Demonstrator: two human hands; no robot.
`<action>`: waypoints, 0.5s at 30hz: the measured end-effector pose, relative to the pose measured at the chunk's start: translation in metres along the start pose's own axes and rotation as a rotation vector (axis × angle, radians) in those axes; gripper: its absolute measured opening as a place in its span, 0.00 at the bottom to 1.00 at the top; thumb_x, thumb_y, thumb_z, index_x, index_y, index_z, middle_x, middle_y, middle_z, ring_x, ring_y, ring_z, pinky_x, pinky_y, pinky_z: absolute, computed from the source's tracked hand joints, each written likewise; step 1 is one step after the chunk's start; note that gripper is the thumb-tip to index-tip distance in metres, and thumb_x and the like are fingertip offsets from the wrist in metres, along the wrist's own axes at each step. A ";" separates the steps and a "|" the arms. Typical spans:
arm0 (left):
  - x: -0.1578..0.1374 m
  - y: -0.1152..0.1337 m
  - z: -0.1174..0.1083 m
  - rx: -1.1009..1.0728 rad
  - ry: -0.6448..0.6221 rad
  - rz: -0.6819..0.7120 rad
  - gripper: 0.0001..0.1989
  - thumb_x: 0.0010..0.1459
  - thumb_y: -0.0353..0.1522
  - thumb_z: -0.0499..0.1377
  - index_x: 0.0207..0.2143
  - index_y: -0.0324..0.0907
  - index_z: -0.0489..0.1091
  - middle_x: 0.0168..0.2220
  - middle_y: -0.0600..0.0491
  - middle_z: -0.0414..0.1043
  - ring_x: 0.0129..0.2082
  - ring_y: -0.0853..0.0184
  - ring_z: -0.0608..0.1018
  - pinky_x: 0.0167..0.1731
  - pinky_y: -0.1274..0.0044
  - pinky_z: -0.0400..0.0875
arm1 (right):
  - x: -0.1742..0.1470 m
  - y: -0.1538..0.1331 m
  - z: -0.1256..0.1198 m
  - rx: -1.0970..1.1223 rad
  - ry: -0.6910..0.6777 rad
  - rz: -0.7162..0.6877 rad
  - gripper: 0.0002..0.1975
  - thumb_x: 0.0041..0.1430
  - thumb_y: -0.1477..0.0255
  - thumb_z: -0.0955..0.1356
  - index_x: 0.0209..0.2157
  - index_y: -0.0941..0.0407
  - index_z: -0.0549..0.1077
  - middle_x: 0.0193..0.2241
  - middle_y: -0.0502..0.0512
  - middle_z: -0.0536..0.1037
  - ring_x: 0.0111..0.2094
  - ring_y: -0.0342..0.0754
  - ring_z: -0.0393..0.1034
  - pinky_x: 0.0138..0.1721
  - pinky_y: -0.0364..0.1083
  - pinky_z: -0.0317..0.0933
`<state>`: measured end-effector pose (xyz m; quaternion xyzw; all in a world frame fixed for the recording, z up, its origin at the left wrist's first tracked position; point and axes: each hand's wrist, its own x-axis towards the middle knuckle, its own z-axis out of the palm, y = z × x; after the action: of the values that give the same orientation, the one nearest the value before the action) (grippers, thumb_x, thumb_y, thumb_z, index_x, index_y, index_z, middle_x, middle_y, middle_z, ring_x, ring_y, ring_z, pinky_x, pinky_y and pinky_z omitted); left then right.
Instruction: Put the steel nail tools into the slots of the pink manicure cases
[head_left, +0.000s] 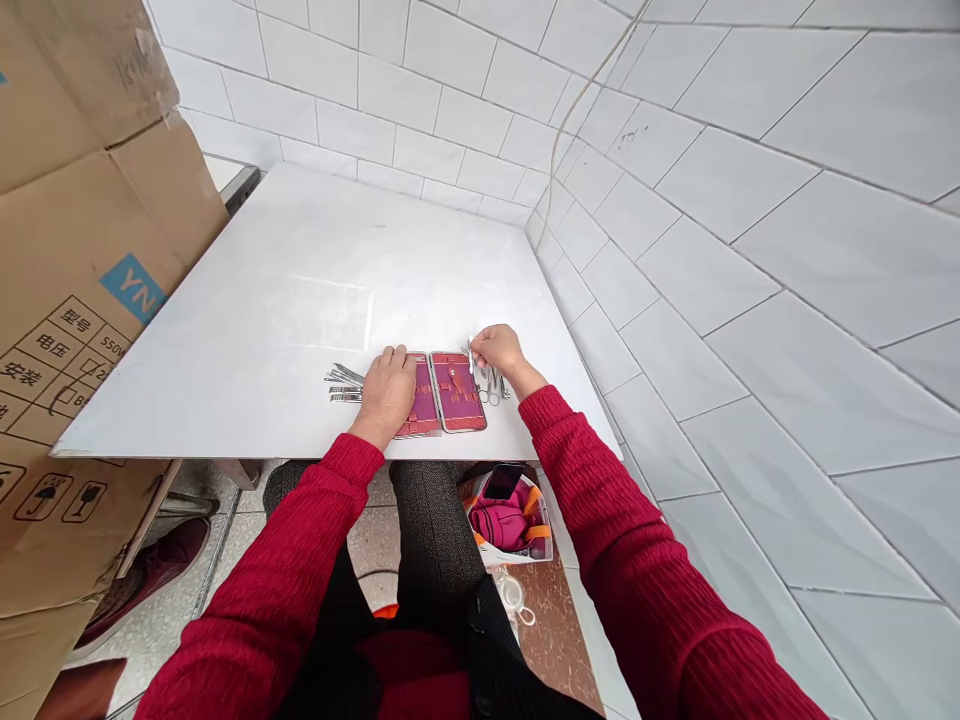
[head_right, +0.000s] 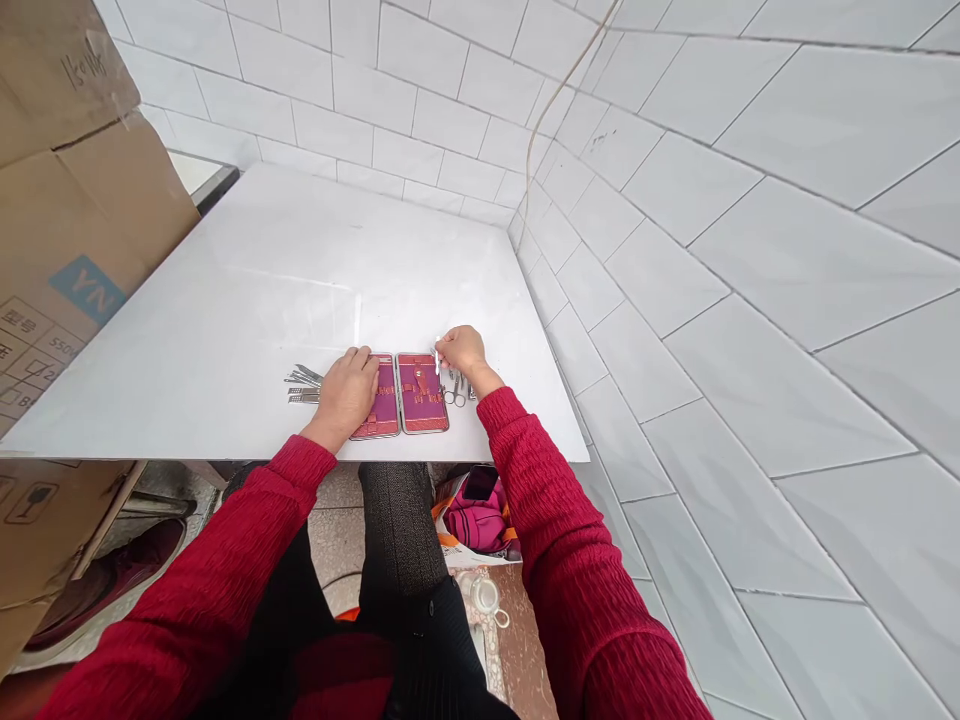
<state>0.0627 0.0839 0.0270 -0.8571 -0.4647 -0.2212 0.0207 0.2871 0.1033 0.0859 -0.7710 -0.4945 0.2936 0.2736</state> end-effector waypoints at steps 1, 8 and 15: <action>0.000 -0.001 0.001 -0.002 0.009 0.000 0.15 0.67 0.26 0.50 0.47 0.36 0.75 0.54 0.36 0.73 0.55 0.48 0.73 0.52 0.59 0.72 | 0.005 0.001 -0.007 -0.037 0.015 -0.003 0.14 0.53 0.81 0.68 0.16 0.56 0.70 0.12 0.47 0.70 0.16 0.40 0.64 0.21 0.39 0.60; 0.001 -0.004 0.005 -0.017 0.024 -0.007 0.15 0.68 0.27 0.51 0.48 0.38 0.75 0.55 0.38 0.73 0.56 0.49 0.73 0.52 0.59 0.72 | 0.025 0.027 -0.047 -0.316 0.061 0.017 0.15 0.51 0.78 0.69 0.14 0.55 0.68 0.11 0.49 0.69 0.19 0.43 0.64 0.27 0.42 0.60; 0.000 -0.002 0.001 -0.003 0.049 -0.005 0.15 0.69 0.28 0.50 0.49 0.39 0.75 0.54 0.40 0.74 0.54 0.51 0.74 0.52 0.61 0.73 | 0.020 0.073 -0.020 -0.045 0.179 -0.097 0.09 0.53 0.71 0.69 0.21 0.54 0.70 0.16 0.47 0.72 0.21 0.44 0.65 0.28 0.43 0.57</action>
<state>0.0610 0.0852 0.0255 -0.8503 -0.4660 -0.2428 0.0303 0.3524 0.0932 0.0442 -0.7752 -0.5113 0.1986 0.3133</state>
